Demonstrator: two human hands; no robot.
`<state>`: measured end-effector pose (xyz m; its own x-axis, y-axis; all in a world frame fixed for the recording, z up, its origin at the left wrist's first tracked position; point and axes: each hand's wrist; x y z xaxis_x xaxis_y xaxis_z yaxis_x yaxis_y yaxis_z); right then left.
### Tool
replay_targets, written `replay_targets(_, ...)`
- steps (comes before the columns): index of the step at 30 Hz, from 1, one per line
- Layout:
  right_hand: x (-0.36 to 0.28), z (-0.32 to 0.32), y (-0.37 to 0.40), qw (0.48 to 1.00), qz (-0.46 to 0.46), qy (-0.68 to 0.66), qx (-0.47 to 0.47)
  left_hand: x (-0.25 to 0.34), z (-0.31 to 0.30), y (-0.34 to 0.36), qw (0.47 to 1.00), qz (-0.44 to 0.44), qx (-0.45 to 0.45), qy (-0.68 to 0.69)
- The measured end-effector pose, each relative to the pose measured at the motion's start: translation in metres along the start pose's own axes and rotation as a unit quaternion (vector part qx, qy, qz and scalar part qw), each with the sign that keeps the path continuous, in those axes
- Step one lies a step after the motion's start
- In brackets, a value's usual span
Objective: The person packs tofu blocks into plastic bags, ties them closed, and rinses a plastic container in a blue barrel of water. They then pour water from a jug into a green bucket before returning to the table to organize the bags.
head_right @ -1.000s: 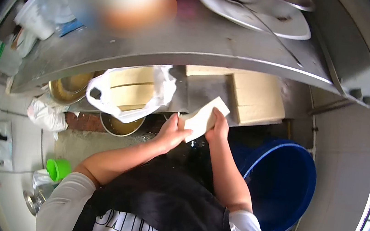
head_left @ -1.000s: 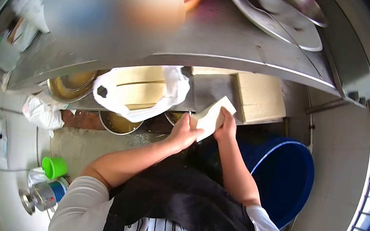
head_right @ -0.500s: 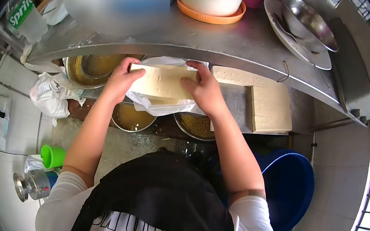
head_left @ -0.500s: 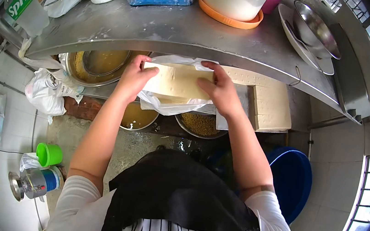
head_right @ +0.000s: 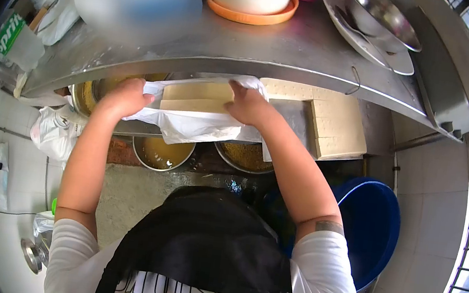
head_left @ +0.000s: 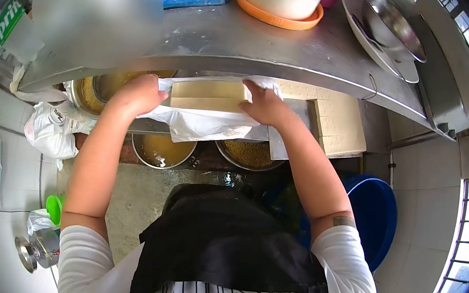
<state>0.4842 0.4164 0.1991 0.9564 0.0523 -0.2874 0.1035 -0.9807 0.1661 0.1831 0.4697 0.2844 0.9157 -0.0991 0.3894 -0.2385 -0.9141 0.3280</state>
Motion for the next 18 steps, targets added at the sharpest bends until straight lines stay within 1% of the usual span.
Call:
replay_targets(1,-0.002,-0.009,0.003,1.000,0.005,-0.003,0.002,0.013,-0.009,0.007,0.999,0.006,-0.019,-0.026)
replay_targets(3,0.004,-0.027,0.009,0.989,-0.058,-0.014,0.137,0.035,-0.009,0.018,0.998,0.019,-0.039,-0.056)
replay_targets(4,0.006,-0.036,0.023,0.972,-0.075,-0.063,0.215,0.042,-0.001,0.032,0.994,0.103,0.009,-0.029)
replay_targets(5,0.012,-0.036,0.038,0.971,-0.063,-0.066,0.220,0.049,0.008,0.043,0.980,0.189,0.054,-0.002)
replay_targets(6,0.018,-0.033,0.058,0.939,-0.062,-0.140,0.307,0.053,0.028,0.047,0.954,0.284,0.092,0.027)
replay_targets(7,0.026,-0.029,0.076,0.894,-0.060,-0.209,0.392,0.059,0.052,0.049,0.916,0.376,0.127,0.060)
replay_targets(8,0.040,-0.013,0.088,0.877,-0.019,-0.208,0.432,0.075,0.072,0.057,0.912,0.349,0.000,0.214)
replay_targets(9,0.061,0.013,0.098,0.879,0.049,-0.232,0.413,0.097,0.094,0.062,0.873,0.305,-0.130,0.357)
replay_targets(10,0.074,0.032,0.110,0.887,0.124,-0.247,0.371,0.115,0.124,0.055,0.833,0.311,-0.186,0.419)
replay_targets(11,0.098,0.064,0.115,0.911,0.140,-0.216,0.323,0.129,0.160,0.044,0.786,0.311,-0.240,0.478)
replay_targets(13,0.124,0.107,0.129,0.958,0.178,-0.066,0.216,0.164,0.223,0.003,0.819,0.320,-0.157,0.450)
replay_targets(15,0.141,0.147,0.128,0.967,0.174,0.009,0.188,0.189,0.287,-0.074,0.858,0.226,-0.090,0.452)
replay_targets(16,0.146,0.159,0.124,0.975,0.184,0.033,0.118,0.204,0.303,-0.107,0.885,0.164,-0.019,0.436)
replay_targets(17,0.138,0.148,0.127,0.976,0.209,0.039,0.051,0.215,0.314,-0.137,0.903,0.099,0.053,0.415)
replay_targets(18,0.140,0.153,0.127,0.978,0.199,0.062,0.015,0.224,0.321,-0.168,0.922,0.043,0.104,0.371)
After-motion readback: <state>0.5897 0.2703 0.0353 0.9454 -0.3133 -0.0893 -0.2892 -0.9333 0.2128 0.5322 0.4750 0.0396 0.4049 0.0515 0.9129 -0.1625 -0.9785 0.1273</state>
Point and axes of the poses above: each hand's wrist, its own y-axis away from the middle knuckle, its own z-axis out of the palm, x = y × z, and after that the axes turned 14 degrees about y, right-handed
